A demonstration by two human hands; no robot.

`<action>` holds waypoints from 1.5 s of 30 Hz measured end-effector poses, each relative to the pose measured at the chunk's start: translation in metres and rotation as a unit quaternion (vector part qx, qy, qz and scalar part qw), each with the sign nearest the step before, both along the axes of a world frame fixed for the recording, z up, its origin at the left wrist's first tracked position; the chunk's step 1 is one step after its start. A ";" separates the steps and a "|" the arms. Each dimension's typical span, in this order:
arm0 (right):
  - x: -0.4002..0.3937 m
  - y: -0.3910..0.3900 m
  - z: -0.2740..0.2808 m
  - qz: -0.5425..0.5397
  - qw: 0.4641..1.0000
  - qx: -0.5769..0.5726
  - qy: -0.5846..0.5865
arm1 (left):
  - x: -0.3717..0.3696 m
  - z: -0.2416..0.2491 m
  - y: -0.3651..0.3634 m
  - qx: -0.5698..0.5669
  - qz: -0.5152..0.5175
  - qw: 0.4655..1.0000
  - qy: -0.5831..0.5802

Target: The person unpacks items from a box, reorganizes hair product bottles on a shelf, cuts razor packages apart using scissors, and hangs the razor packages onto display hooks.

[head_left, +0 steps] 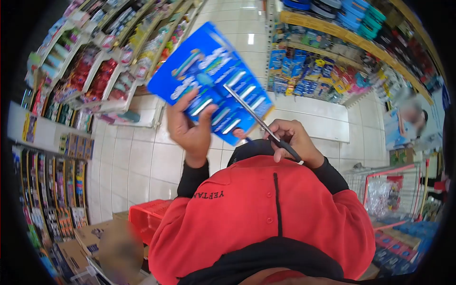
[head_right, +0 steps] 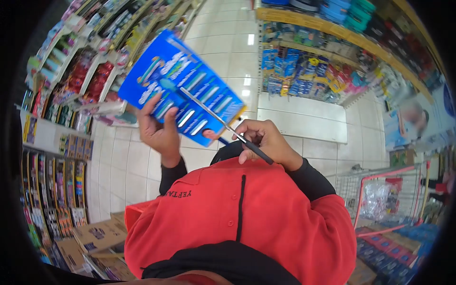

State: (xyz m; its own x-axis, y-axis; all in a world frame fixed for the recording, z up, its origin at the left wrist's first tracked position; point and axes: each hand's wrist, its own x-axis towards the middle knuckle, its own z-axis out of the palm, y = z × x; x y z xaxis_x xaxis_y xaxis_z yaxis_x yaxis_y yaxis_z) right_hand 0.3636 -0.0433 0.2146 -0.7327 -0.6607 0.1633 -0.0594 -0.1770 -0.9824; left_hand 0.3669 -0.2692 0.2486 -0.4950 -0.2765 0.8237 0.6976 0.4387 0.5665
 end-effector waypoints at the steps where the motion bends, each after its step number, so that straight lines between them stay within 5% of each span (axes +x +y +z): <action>1: 0.001 0.006 -0.003 -0.014 1.000 -0.007 0.021 | -0.003 -0.004 -0.004 0.030 -0.009 1.000 -0.006; 6: 0.002 0.015 -0.012 -0.170 0.983 -0.055 0.042 | -0.007 -0.028 -0.011 0.009 -0.080 0.995 -0.062; 8: -0.003 0.013 -0.025 -0.287 0.951 -0.066 0.092 | -0.011 -0.045 -0.009 -0.007 -0.183 0.976 -0.115; 12: -0.008 0.019 -0.041 -0.379 0.922 -0.070 0.023 | -0.014 -0.076 0.019 -0.031 -0.244 0.943 -0.224; 16: 0.001 0.038 -0.065 -0.391 0.920 -0.016 -0.003 | -0.016 -0.102 0.042 -0.038 -0.347 0.895 -0.277; 22: 0.034 0.060 -0.080 -0.446 0.895 -0.014 -0.021 | -0.013 -0.117 0.085 0.196 -0.460 0.812 -0.301; 24: 0.044 0.067 -0.086 -0.462 0.887 0.001 -0.013 | -0.011 -0.112 0.095 0.186 -0.465 0.795 -0.342; 26: 0.051 0.075 -0.091 -0.455 0.890 -0.007 -0.018 | -0.013 -0.119 0.105 0.051 -0.500 0.756 -0.420; 30: 0.066 0.101 -0.094 -0.470 0.883 0.018 -0.005 | -0.007 -0.125 0.135 0.052 -0.474 0.741 -0.473; 35: 0.087 0.147 -0.082 -0.530 0.847 -0.022 -0.038 | 0.006 -0.122 0.184 0.059 -0.404 0.795 -0.448; 42: 0.148 0.246 -0.095 -0.573 0.817 0.030 -0.054 | 0.017 -0.118 0.208 0.179 -0.371 0.793 -0.449; 45: 0.174 0.278 -0.100 -0.603 0.794 0.041 -0.069 | 0.029 -0.120 0.204 0.014 -0.350 0.803 -0.482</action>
